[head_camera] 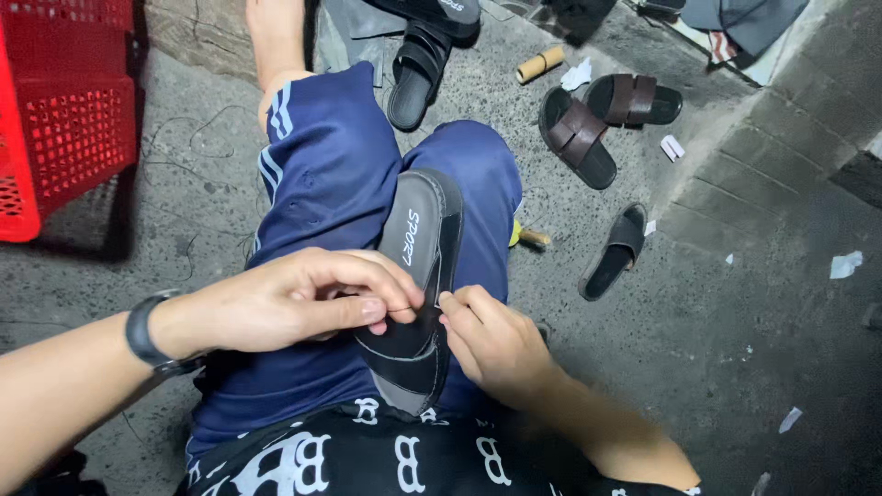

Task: The person sits on the ground and sews a black slip-on shoe resting on their lap using a needle and thread. They repeatedly push the needle through the shoe's upper and pull the thread to stitch the material.

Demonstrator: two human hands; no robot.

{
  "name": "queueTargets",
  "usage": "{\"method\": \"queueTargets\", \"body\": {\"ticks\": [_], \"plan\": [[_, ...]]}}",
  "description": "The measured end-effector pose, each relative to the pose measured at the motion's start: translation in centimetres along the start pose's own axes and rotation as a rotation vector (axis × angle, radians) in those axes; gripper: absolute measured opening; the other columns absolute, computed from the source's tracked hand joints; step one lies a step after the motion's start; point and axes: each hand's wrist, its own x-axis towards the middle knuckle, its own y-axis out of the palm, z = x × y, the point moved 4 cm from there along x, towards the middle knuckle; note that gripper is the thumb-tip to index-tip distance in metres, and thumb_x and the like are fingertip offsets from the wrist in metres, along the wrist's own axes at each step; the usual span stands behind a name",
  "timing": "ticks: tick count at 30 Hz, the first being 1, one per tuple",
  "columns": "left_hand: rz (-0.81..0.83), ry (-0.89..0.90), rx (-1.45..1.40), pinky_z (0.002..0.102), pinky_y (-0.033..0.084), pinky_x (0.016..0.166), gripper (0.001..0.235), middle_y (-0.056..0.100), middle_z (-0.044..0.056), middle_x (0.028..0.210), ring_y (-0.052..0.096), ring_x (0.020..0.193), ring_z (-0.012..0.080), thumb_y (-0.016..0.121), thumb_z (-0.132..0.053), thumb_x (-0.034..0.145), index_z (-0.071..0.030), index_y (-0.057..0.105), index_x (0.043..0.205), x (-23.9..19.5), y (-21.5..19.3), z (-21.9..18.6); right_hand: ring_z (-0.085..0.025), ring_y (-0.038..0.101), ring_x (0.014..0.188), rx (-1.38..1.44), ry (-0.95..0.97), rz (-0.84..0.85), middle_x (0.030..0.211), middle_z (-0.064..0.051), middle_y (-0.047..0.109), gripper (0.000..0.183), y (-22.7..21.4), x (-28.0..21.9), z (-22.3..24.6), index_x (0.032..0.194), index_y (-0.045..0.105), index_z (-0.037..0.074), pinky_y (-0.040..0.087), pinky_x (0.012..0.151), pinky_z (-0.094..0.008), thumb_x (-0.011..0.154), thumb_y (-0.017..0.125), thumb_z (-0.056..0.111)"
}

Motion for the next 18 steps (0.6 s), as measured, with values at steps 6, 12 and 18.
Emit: {"method": "queueTargets", "body": {"ticks": [6, 12, 18], "plan": [[-0.140, 0.000, 0.431, 0.027, 0.046, 0.065, 0.010, 0.064, 0.000, 0.073, 0.062, 0.064, 0.0159, 0.056, -0.008, 0.088, -0.013, 0.048, 0.087, 1.8, 0.9, 1.8, -0.027, 0.063, 0.083, -0.019, 0.023, -0.183, 0.092, -0.015, 0.061, 0.009, -0.2, -0.3, 0.9, 0.098, 0.053, -0.002, 0.053, 0.073, -0.034, 0.094, 0.055, 0.006], [-0.074, -0.162, 0.377, 0.022, 0.051, 0.063, 0.034, 0.076, -0.004, 0.070, 0.071, 0.060, 0.0110, 0.054, 0.002, 0.078, -0.012, 0.057, 0.109, 1.3, 0.6, 2.1, -0.014, 0.040, 0.040, -0.305, 0.007, 0.166, 0.079, 0.003, 0.044, 0.057, -5.6, -1.2, -1.4, 0.129, 0.057, 0.029, 0.035, 0.033, -0.028, 0.079, 0.050, 0.003], [-0.117, 0.170, 1.189, 0.042, 0.043, 0.052, 0.066, 0.046, 0.008, 0.079, 0.047, 0.069, 0.0292, 0.050, 0.003, 0.074, -0.010, 0.046, 0.138, 0.1, 1.6, 3.1, -0.018, 0.064, 0.108, 0.350, 0.184, 0.569, 0.124, 0.000, 0.063, 0.047, -5.9, -1.1, -1.0, 0.133, 0.052, 0.029, 0.045, 0.084, -0.030, 0.097, 0.021, 0.034]]}}
